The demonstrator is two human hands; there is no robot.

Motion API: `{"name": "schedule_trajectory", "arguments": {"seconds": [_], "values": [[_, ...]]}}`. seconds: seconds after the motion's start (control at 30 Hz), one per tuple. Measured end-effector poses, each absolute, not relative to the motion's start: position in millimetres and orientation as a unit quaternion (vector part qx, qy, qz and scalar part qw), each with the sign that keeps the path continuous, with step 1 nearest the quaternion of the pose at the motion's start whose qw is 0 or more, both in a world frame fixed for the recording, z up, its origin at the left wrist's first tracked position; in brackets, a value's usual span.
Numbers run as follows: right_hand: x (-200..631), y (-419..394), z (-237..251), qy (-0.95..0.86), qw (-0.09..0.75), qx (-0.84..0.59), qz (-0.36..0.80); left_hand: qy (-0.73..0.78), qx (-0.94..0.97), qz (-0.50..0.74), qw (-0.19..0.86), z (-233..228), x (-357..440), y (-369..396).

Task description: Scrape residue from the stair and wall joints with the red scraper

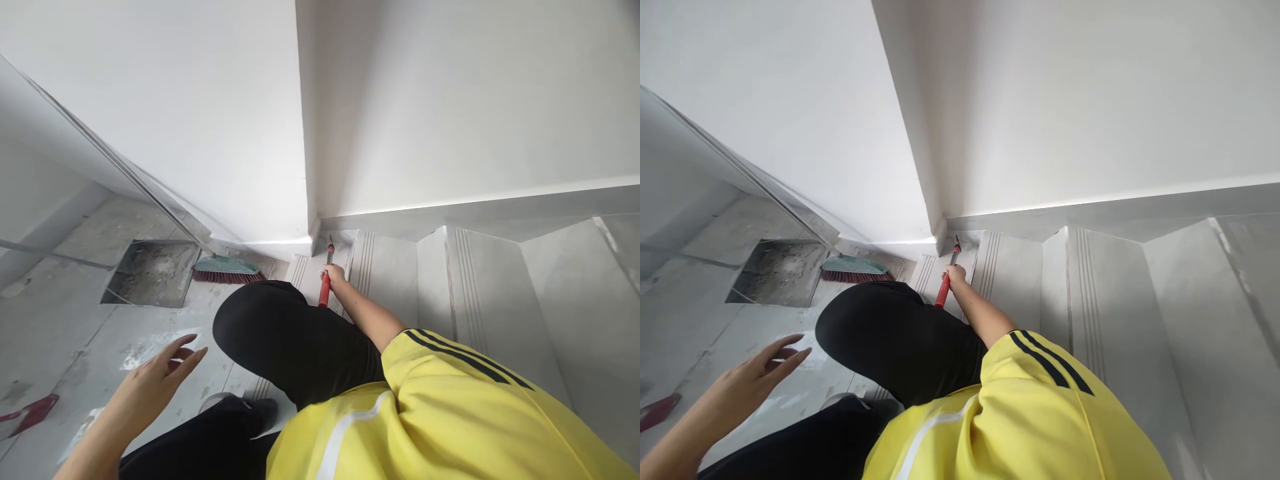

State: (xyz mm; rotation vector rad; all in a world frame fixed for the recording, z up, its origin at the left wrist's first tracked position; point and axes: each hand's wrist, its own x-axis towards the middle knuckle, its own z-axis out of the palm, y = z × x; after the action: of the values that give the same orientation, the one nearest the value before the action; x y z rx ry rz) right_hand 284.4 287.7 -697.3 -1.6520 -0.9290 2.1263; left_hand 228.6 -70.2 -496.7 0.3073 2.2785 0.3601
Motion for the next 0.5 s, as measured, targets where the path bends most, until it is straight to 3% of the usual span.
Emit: {"name": "schedule_trajectory", "arguments": {"seconds": [0.3,0.5], "values": [[291,295,-693,-0.441,0.140,-0.576,0.674,0.898,0.135,0.129,0.398,-499,227,-67],[298,310,-684,-0.339,0.080,-0.561,0.751,0.904,0.133,0.131,0.386,-493,230,-67]]}}
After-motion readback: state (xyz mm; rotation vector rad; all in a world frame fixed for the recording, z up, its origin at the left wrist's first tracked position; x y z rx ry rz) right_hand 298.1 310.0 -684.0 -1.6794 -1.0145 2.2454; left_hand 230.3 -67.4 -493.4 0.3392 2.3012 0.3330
